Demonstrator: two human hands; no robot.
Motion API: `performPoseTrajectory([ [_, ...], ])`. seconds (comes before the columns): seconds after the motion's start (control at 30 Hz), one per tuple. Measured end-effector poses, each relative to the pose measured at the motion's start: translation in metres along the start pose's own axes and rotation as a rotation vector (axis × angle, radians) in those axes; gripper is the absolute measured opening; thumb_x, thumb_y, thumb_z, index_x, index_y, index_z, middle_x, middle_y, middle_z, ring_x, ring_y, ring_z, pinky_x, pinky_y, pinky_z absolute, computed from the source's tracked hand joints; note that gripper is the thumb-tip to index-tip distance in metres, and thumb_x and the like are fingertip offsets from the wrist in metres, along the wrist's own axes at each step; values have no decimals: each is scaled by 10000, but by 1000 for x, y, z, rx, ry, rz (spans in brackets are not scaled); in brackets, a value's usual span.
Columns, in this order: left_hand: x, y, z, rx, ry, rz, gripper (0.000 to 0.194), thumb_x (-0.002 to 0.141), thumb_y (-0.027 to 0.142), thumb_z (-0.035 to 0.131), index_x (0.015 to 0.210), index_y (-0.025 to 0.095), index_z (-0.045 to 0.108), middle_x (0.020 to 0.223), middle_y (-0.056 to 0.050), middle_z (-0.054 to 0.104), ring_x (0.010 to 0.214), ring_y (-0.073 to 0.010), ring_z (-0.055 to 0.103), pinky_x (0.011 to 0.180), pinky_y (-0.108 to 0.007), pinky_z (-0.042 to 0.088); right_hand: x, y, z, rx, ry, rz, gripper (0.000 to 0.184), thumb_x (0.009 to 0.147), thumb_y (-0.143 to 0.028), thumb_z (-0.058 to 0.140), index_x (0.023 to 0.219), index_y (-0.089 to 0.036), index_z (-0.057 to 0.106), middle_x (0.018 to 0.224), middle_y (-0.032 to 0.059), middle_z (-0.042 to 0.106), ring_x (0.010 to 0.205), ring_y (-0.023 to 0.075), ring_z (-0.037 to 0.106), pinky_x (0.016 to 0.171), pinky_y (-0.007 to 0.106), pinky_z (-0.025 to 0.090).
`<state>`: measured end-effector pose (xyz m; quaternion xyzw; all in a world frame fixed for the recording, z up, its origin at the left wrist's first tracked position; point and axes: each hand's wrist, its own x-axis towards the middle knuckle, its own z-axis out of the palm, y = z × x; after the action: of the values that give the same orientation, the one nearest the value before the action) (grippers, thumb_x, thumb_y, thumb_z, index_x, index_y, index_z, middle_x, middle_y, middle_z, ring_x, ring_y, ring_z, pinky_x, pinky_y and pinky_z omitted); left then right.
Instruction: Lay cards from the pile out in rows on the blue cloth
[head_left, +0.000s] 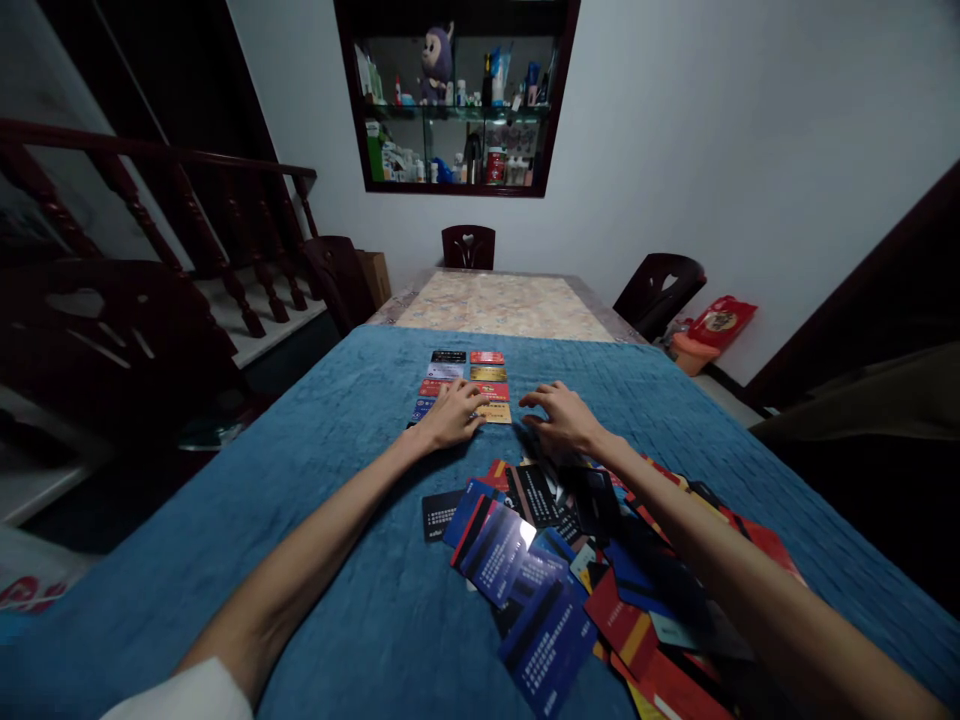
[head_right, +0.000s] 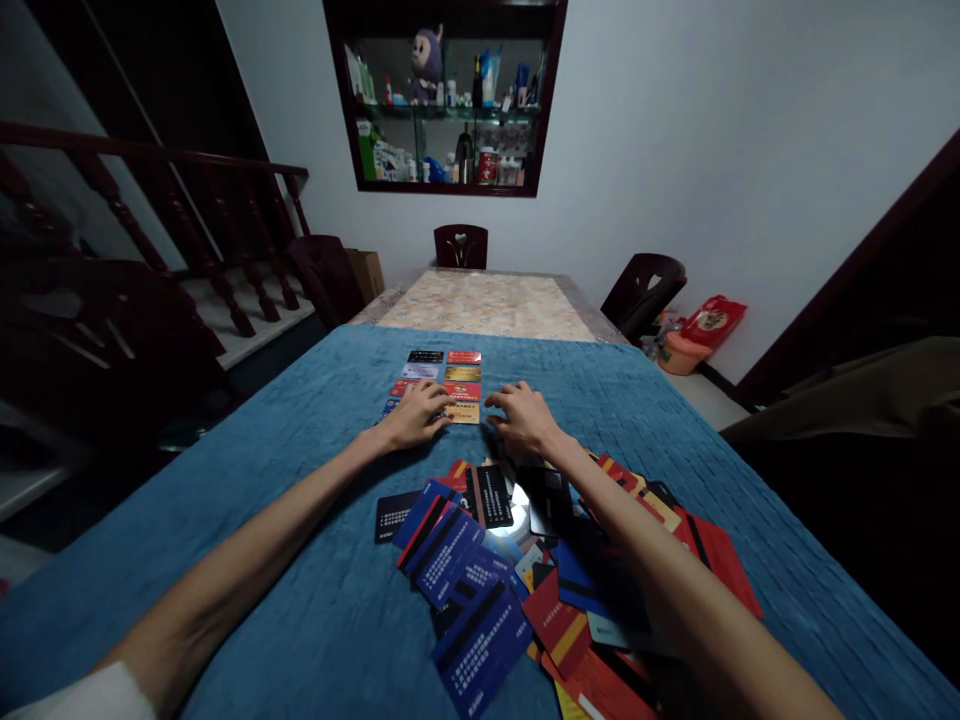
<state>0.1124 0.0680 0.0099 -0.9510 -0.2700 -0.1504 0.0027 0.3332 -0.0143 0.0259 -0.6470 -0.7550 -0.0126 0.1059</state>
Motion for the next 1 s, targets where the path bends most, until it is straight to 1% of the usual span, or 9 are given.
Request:
performPoseTrajectory([
  [0.17,4,24,-5,-89,51,134,295,864,190,599,1157,190,633,1213,-96,598,1183,-284,441,985,-477,382,-26,13,-6,-26,88,7,242,886,-291,586,1085,-239,714,1042,79,701,973,241,540,802,334,413],
  [0.3,2,54,-8,-177,53,260,308,841,149,597,1144,185,641,1192,-90,620,1174,-282,439,989,-473,376,-47,24,-9,-23,160,4,219,880,-285,594,1050,-236,724,1011,77,707,965,248,541,804,337,418],
  [0.4,-2,80,-10,-195,9,390,341,839,131,579,1169,200,628,1240,-88,618,1222,-293,412,1008,-472,357,-61,29,-11,2,211,0,211,879,-277,594,1033,-232,729,1000,78,709,971,253,544,813,348,427],
  [0.47,-5,97,-10,-194,-42,484,407,814,95,568,1203,208,608,1315,-89,589,1271,-302,383,1008,-482,352,-69,31,-12,20,235,-7,211,886,-282,582,1024,-232,733,991,82,711,970,255,548,813,357,435],
  [0.6,-6,120,-9,-185,-115,601,530,778,70,573,1287,217,551,1377,-76,559,1373,-296,312,1067,-483,292,-83,33,-11,22,268,-30,217,896,-266,554,1007,-232,736,973,85,713,967,258,548,812,374,445],
  [0.67,-5,126,-7,-160,-149,634,533,793,76,560,1306,216,533,1401,-67,543,1398,-291,288,1105,-486,244,-89,32,-10,10,274,-35,213,896,-261,552,1001,-236,736,968,81,713,964,259,546,815,381,448],
  [0.73,-4,127,-4,-120,-179,648,499,816,86,541,1299,213,533,1407,-58,538,1407,-290,281,1118,-483,226,-93,32,-8,5,277,-35,201,897,-268,560,993,-241,734,967,78,712,964,259,545,818,386,450],
  [0.83,-3,125,1,-70,-186,646,452,841,103,526,1282,202,538,1389,-68,547,1400,-297,297,1101,-479,256,-99,30,-6,14,295,-36,197,908,-281,554,992,-242,728,979,79,709,972,257,543,822,390,454],
  [1.0,-2,117,7,-41,-146,603,446,833,97,535,1266,203,540,1362,-98,544,1366,-312,337,1030,-472,331,-106,25,-2,34,324,-69,210,916,-282,536,1014,-241,717,972,87,701,966,255,541,808,392,459],
])
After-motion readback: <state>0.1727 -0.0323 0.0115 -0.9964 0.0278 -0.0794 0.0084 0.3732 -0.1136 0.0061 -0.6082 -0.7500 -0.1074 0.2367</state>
